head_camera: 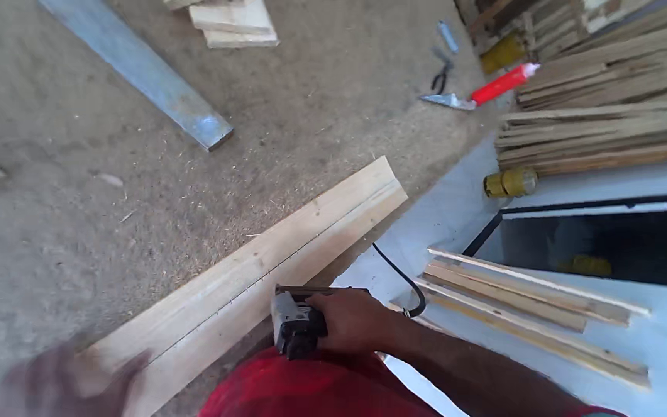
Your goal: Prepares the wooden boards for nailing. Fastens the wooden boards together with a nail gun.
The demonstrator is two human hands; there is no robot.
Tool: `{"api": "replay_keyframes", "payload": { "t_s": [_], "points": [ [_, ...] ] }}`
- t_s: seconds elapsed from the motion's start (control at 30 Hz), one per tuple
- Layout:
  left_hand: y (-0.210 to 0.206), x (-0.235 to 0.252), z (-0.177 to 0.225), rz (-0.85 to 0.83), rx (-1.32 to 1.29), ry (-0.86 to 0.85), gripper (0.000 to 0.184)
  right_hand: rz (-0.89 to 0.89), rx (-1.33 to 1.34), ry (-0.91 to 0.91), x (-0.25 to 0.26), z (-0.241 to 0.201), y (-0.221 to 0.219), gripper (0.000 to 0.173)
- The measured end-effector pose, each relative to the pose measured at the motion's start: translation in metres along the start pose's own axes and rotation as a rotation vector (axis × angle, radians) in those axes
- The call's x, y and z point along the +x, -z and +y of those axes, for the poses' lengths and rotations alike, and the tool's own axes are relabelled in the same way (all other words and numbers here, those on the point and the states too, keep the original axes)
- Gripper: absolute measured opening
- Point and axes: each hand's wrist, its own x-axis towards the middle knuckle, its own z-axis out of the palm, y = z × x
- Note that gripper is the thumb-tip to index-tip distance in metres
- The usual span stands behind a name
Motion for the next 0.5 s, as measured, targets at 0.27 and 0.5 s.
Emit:
{"api": "replay_keyframes", "payload": {
  "t_s": [0.27,0.5],
  "points": [
    [0.003,0.083,0.119,-0.497,0.107,-0.180,0.079,0.135,0.103,-0.230,-0.053,0.016,-0.082,0.064],
    [0.066,-0.018,0.098,0.018,0.084,-0.380,0.029,0.387,0.184,-0.081,-0.117,0.031,-0.065,0.066]
  ]
}}
